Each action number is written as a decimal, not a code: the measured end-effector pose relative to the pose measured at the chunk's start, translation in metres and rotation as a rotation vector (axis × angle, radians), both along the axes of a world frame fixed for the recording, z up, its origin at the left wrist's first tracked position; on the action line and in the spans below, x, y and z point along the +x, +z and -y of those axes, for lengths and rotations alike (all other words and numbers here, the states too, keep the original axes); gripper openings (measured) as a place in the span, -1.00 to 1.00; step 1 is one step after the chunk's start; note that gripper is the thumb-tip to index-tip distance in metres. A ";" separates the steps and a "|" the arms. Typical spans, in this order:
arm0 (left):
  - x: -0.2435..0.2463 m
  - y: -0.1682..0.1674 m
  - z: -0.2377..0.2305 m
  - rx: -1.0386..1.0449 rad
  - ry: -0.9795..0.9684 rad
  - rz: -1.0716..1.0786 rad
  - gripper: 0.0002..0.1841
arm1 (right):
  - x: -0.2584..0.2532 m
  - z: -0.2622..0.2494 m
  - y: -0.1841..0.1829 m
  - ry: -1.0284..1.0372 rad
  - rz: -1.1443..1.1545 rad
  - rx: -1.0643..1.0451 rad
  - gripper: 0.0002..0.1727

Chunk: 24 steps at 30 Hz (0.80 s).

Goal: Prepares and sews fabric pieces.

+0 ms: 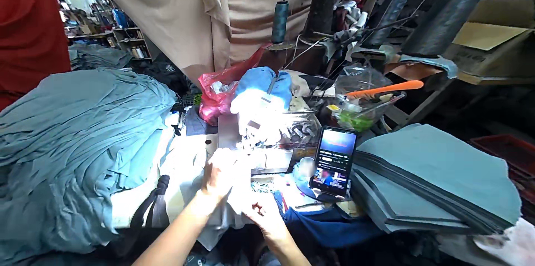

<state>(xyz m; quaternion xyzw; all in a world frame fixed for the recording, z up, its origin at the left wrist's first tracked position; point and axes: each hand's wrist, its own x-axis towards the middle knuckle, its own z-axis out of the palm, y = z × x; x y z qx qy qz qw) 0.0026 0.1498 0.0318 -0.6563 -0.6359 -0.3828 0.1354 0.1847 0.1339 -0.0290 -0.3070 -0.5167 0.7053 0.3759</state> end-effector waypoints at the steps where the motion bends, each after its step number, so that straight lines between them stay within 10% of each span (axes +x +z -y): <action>1: 0.002 -0.009 0.007 0.074 0.000 -0.045 -0.81 | 0.001 0.002 -0.002 0.016 0.001 -0.022 -0.89; 11: 0.028 -0.017 0.025 -0.126 -0.001 -0.156 -0.45 | 0.016 0.003 -0.003 0.129 -0.030 0.025 -0.86; 24: 0.033 0.003 0.008 -0.345 0.061 -0.204 -0.43 | 0.007 -0.006 0.002 0.033 -0.047 0.039 -0.84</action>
